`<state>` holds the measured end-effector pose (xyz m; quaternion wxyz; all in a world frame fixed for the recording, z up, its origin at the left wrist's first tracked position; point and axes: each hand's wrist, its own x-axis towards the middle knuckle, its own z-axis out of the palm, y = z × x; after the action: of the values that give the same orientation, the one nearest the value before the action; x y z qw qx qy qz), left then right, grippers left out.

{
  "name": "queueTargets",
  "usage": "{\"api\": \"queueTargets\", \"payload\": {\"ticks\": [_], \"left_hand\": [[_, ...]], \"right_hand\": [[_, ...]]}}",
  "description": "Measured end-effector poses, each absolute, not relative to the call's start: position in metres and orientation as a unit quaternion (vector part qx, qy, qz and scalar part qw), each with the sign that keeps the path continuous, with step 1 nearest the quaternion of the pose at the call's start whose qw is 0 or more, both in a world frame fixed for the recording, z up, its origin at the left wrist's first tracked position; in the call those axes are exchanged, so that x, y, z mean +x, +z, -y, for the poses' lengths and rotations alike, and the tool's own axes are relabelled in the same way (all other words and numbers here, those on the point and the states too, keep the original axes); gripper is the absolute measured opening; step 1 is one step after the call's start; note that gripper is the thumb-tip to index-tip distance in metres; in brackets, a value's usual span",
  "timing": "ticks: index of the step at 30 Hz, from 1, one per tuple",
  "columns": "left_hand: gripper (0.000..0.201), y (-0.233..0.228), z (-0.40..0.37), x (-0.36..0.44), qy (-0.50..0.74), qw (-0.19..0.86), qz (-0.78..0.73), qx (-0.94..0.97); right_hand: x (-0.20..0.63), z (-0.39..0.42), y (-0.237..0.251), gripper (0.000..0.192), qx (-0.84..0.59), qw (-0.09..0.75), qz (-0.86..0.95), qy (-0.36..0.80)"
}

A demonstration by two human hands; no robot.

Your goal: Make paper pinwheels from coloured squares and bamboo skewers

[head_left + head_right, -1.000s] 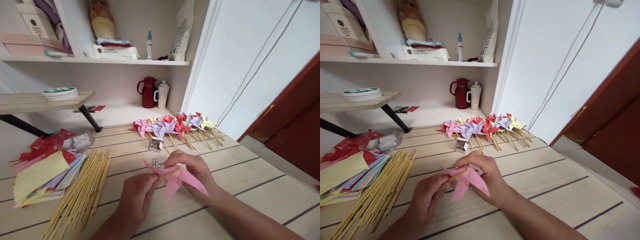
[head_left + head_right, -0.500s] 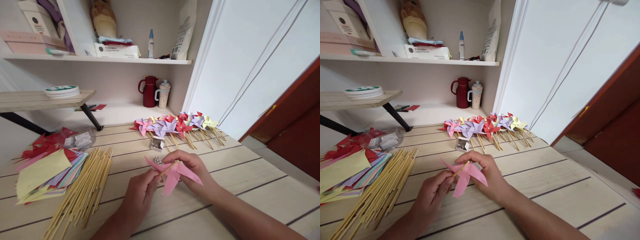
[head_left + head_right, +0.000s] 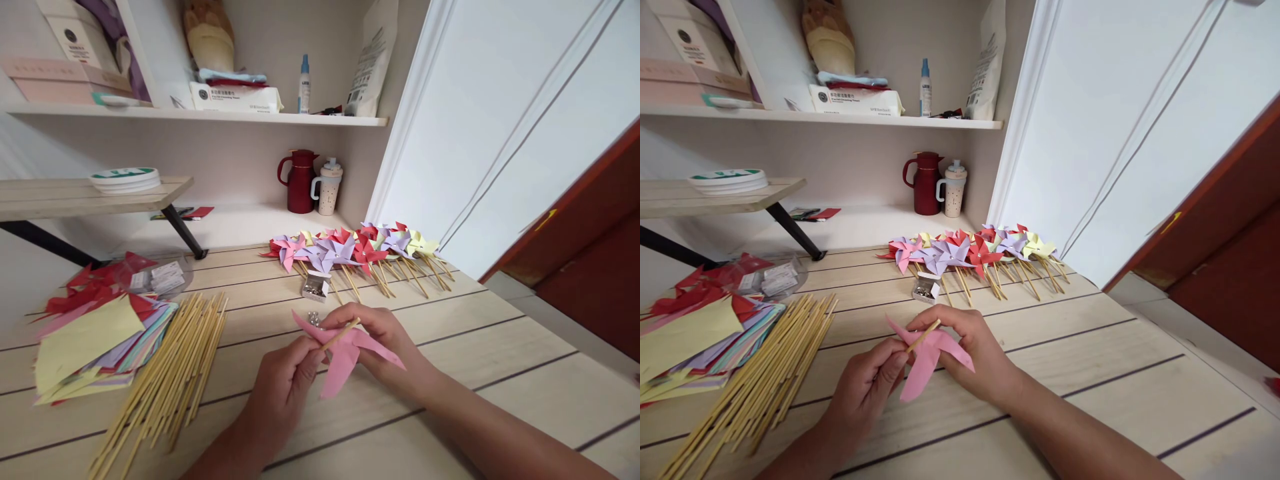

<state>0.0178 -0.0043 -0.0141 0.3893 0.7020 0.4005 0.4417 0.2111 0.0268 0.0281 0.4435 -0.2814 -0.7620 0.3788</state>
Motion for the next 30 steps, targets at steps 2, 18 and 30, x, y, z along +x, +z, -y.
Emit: {"api": "queueTargets", "payload": {"ticks": [2,18,30], "left_hand": [[0.029,-0.0145,0.0045,0.0175,0.442,0.393,-0.405,0.697],[0.035,-0.0107,0.0043,0.0171,0.418,0.4,-0.408,0.706],[0.028,-0.0099,0.0053,0.0156,0.435,0.391,-0.387,0.713]], "right_hand": [[0.2104,-0.0263,0.0284,0.014,-0.283,0.443,0.757,0.388],[0.2073,-0.0271,0.0293,0.026,-0.272,0.387,0.76,0.445],[0.207,-0.027,0.0283,0.027,-0.268,0.381,0.745,0.477]]}}
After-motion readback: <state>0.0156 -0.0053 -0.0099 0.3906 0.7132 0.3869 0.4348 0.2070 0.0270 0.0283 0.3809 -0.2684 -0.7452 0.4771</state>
